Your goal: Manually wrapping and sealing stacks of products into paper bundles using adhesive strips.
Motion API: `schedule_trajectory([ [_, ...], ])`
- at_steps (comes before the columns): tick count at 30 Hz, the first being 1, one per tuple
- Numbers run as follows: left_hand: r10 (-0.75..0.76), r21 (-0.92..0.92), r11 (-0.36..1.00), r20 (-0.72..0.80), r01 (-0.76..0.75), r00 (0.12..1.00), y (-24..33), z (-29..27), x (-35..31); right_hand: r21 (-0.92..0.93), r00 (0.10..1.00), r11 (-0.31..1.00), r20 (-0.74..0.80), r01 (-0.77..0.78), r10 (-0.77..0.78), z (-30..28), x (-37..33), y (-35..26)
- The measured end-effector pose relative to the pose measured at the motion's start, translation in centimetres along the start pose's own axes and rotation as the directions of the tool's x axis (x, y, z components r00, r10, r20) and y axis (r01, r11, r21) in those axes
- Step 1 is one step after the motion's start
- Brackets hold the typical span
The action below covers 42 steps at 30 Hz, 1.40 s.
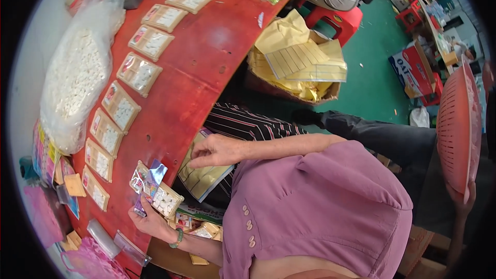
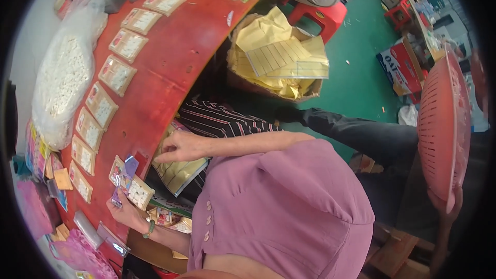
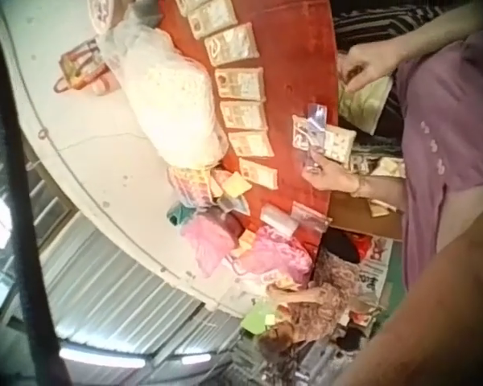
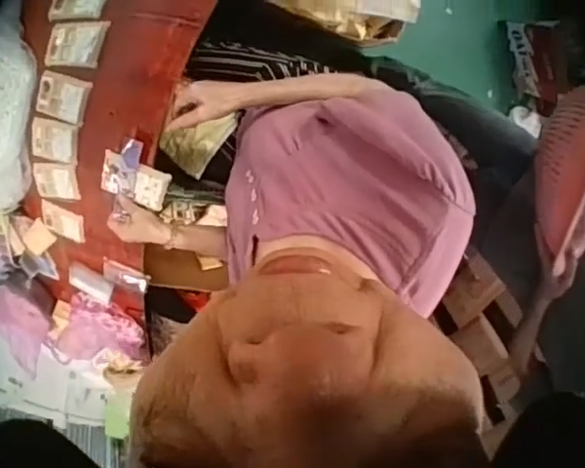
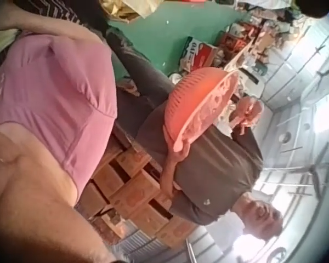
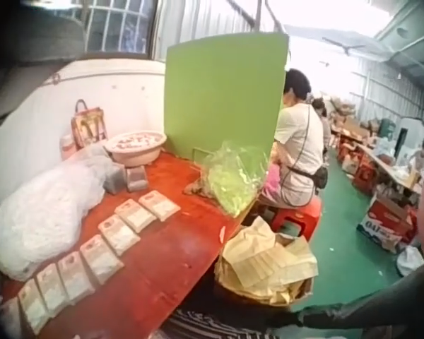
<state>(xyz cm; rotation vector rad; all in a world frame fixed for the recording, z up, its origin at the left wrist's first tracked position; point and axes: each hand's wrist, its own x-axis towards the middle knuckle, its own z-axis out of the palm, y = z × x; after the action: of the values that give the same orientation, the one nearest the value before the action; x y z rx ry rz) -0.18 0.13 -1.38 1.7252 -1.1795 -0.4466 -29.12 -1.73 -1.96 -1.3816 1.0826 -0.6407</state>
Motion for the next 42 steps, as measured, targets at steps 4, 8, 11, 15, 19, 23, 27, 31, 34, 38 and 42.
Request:
schedule_trajectory([
  [4,-0.008,-0.058,0.998,-0.01,0.007,1.0,-0.2,0.1,-0.2,0.213,0.994,0.971,-0.015,0.11,-0.11,2.4,1.1,0.8],
  [8,-0.064,-0.079,0.995,0.011,0.064,0.998,0.2,0.0,-0.4,0.406,0.99,0.913,0.14,-0.037,-0.022,3.5,1.6,0.1],
  [11,-0.024,0.045,0.999,0.009,0.024,1.0,1.6,0.3,-1.3,0.504,0.98,0.856,0.199,-0.115,0.014,4.0,1.8,-0.2],
  [15,-0.023,0.035,0.999,0.049,0.021,0.999,2.6,1.0,-1.6,0.545,0.978,0.826,0.207,-0.144,0.033,4.1,2.0,-0.8],
  [19,-0.014,0.075,0.997,0.051,0.01,0.999,3.0,0.8,-1.9,0.567,0.979,0.811,0.203,-0.143,0.03,4.0,2.0,-1.8],
  [23,-0.026,0.034,0.999,0.046,0.024,0.999,2.9,1.0,-1.9,0.569,0.983,0.814,0.183,-0.117,0.013,4.3,2.0,-2.4],
  [27,0.009,-0.002,1.0,0.009,-0.009,1.0,3.0,1.4,-2.2,0.576,0.983,0.805,0.176,-0.142,0.047,4.7,2.0,-2.1],
  [31,0.043,-0.003,0.999,-0.024,-0.043,0.999,2.7,1.6,-2.0,0.482,0.998,0.876,0.067,-0.016,-0.019,5.5,2.5,-1.0],
  [34,0.08,-0.002,0.997,-0.046,-0.08,0.996,3.3,1.6,-2.1,0.411,0.997,0.911,0.062,0.011,-0.04,5.4,2.5,-0.5],
  [38,0.082,0.025,0.996,-0.062,-0.081,0.995,3.3,1.5,-2.1,0.381,0.988,0.92,0.151,-0.095,0.04,5.6,2.2,-1.6],
  [42,0.08,0.031,0.996,-0.074,-0.078,0.994,3.1,1.2,-2.3,0.471,0.979,0.866,0.182,-0.166,0.088,7.1,2.1,-1.7],
])
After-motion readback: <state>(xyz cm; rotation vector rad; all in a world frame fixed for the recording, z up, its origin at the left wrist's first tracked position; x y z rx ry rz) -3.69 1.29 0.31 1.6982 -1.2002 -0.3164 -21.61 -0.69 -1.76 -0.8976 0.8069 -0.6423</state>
